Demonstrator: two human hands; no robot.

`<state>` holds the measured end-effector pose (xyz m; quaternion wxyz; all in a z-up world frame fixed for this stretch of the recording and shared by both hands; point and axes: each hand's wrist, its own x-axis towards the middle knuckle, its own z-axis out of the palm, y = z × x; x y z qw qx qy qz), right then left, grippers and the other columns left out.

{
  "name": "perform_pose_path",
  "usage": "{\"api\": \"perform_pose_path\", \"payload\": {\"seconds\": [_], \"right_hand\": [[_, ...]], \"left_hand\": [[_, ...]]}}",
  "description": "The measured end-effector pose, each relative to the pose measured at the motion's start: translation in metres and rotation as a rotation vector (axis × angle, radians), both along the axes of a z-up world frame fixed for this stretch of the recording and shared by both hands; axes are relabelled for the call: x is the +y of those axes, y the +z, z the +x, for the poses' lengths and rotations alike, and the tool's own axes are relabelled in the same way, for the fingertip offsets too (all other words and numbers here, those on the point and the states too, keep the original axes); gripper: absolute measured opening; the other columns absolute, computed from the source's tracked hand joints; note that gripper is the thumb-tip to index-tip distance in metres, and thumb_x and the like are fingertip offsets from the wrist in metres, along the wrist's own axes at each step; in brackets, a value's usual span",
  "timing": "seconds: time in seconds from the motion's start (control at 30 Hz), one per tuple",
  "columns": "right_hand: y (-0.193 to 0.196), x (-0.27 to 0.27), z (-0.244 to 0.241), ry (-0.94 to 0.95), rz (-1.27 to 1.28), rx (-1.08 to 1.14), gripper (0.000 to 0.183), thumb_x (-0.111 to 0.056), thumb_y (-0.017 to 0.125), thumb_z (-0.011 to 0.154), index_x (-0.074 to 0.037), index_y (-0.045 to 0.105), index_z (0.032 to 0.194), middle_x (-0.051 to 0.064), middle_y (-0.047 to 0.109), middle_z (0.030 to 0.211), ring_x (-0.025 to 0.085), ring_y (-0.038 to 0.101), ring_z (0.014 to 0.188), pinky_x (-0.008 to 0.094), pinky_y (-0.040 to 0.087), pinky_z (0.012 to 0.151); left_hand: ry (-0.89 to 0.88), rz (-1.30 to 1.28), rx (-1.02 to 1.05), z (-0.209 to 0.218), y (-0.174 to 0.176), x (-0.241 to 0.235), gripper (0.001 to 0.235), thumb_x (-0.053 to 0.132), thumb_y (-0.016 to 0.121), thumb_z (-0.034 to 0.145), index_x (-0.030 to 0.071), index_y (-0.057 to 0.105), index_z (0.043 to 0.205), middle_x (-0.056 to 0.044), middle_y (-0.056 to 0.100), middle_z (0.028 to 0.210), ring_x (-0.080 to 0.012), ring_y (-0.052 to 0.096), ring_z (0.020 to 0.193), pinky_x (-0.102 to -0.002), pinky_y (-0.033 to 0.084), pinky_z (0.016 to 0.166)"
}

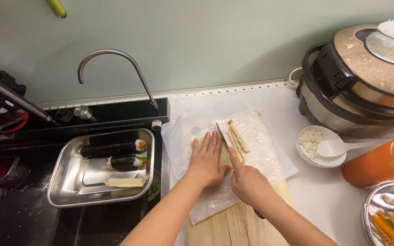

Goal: Making a sushi-style bread roll by trimming crusts, applying sauces, adding filling, and rolling it with plastic wrap.

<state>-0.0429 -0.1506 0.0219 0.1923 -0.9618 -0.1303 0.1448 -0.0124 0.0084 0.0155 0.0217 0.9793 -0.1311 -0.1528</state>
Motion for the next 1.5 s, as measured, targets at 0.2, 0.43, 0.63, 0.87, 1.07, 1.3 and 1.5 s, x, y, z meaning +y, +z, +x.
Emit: {"api": "perform_pose_path", "payload": {"seconds": [0.2,0.43,0.63,0.87,1.07,1.3,1.5], "right_hand": [[0.001,-0.007,-0.015,0.008,-0.026,0.003,0.080,-0.016,0.050,0.092,-0.014,0.011,0.162,0.024,0.071,0.087,0.042,0.069,0.084,0.052,0.053,0.083],[0.003,-0.025,-0.046,0.016,-0.040,0.027,0.082,-0.015,0.049,0.092,-0.014,0.007,0.163,0.023,0.071,0.086,0.041,0.070,0.084,0.051,0.054,0.082],[0.001,-0.030,-0.063,-0.001,-0.092,0.059,0.083,-0.015,0.048,0.092,-0.017,0.006,0.163,0.020,0.071,0.086,0.039,0.070,0.083,0.050,0.054,0.081],[-0.012,-0.041,-0.075,-0.028,-0.035,0.031,0.089,-0.015,0.049,0.092,-0.027,0.002,0.168,0.017,0.071,0.092,0.038,0.070,0.083,0.051,0.054,0.079],[-0.005,-0.046,-0.069,-0.044,-0.030,0.047,0.088,-0.014,0.047,0.093,-0.028,0.003,0.168,0.017,0.072,0.093,0.038,0.070,0.085,0.050,0.053,0.081],[-0.002,-0.047,-0.056,-0.132,0.163,0.060,0.082,-0.016,0.046,0.094,-0.035,0.012,0.166,0.022,0.072,0.097,0.041,0.071,0.090,0.053,0.051,0.083],[0.053,-0.036,-0.050,-0.291,0.241,0.299,0.073,-0.020,0.044,0.099,-0.043,0.016,0.163,0.024,0.073,0.080,0.032,0.068,0.064,0.046,0.058,0.073]], "left_hand": [[0.018,0.019,0.040,0.003,0.000,-0.003,0.099,0.061,0.045,0.096,0.003,-0.001,0.162,-0.014,-0.009,0.172,-0.0310,-0.012,0.158,-0.058,-0.007,0.123],[0.015,0.037,0.054,0.001,0.004,-0.005,0.100,0.060,0.044,0.097,0.001,-0.004,0.162,-0.014,-0.012,0.172,-0.0320,-0.013,0.158,-0.059,-0.006,0.123],[0.011,0.046,0.062,0.003,-0.001,-0.005,0.098,0.059,0.043,0.097,0.002,-0.004,0.162,-0.015,-0.013,0.171,-0.0337,-0.014,0.157,-0.058,-0.007,0.123],[0.011,0.034,0.048,0.006,-0.005,-0.004,0.098,0.058,0.046,0.097,0.002,-0.002,0.162,-0.016,-0.011,0.171,-0.0345,-0.013,0.158,-0.058,-0.007,0.123],[0.095,-0.102,0.009,0.003,0.021,0.005,0.119,0.065,0.066,0.080,0.003,0.006,0.162,-0.014,0.013,0.167,-0.0310,0.008,0.155,-0.059,0.004,0.124],[0.411,-0.481,-0.027,0.014,0.002,0.030,0.096,0.047,0.093,0.060,0.019,0.053,0.143,-0.012,0.043,0.140,-0.0303,0.046,0.132,-0.043,0.045,0.105],[0.485,-0.753,0.061,0.029,-0.039,0.055,0.058,0.043,0.090,0.064,0.009,0.068,0.105,-0.015,0.073,0.115,-0.0251,0.070,0.100,-0.037,0.056,0.088]]}}
